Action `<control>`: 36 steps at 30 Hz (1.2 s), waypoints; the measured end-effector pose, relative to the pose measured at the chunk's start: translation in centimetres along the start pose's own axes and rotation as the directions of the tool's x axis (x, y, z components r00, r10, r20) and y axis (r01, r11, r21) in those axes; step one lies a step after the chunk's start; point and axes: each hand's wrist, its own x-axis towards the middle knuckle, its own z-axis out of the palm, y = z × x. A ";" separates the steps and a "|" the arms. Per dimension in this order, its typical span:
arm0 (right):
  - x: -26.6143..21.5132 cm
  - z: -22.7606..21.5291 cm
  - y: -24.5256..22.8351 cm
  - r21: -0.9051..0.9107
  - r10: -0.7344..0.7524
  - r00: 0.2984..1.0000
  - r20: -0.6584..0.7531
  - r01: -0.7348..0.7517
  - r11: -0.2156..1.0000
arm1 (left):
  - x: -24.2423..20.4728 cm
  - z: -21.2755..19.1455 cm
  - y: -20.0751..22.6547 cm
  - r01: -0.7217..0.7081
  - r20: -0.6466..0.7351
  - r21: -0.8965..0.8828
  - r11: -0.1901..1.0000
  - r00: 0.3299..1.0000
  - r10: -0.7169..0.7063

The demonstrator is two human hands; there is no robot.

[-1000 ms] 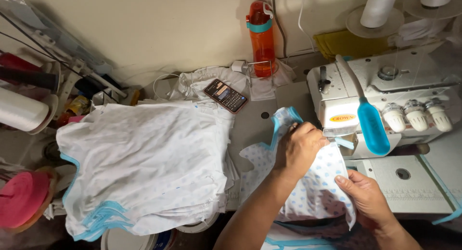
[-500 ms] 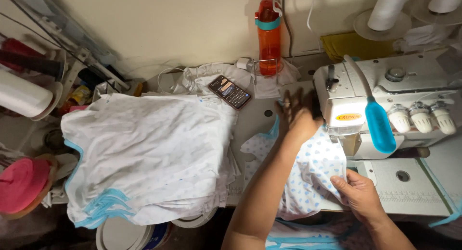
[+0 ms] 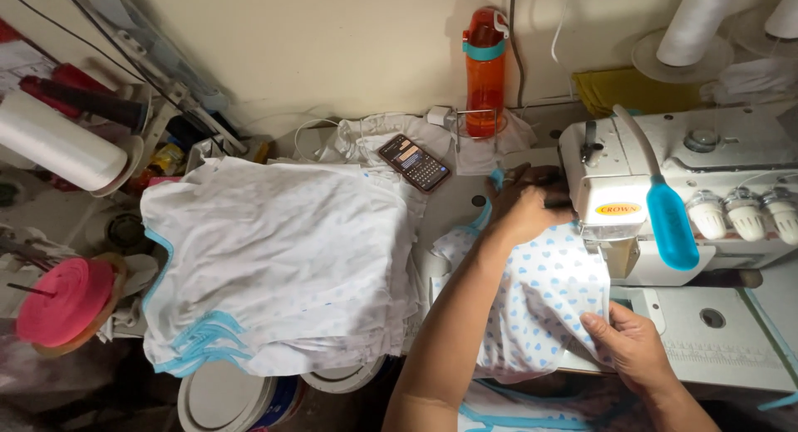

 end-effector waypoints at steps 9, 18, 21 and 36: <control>0.2 -0.8 1.1 -0.006 -0.065 0.998 0.024 0.066 0.998 | -3.4 -1.4 1.3 -0.006 -0.008 0.026 1.000 1.000 0.006; 0.5 -0.6 1.5 -0.025 -0.078 0.997 0.028 0.079 0.997 | 0.8 2.4 0.1 0.141 -0.254 0.007 0.990 0.958 -0.135; 0.0 -0.3 0.7 -0.042 -0.054 0.999 -0.009 0.053 0.998 | 2.3 1.8 0.9 0.251 0.037 0.045 0.967 0.967 -0.253; 0.5 -0.2 1.7 -0.024 -0.084 0.996 0.005 0.084 0.996 | 0.8 -0.3 1.0 0.141 0.056 -0.085 0.986 0.989 -0.137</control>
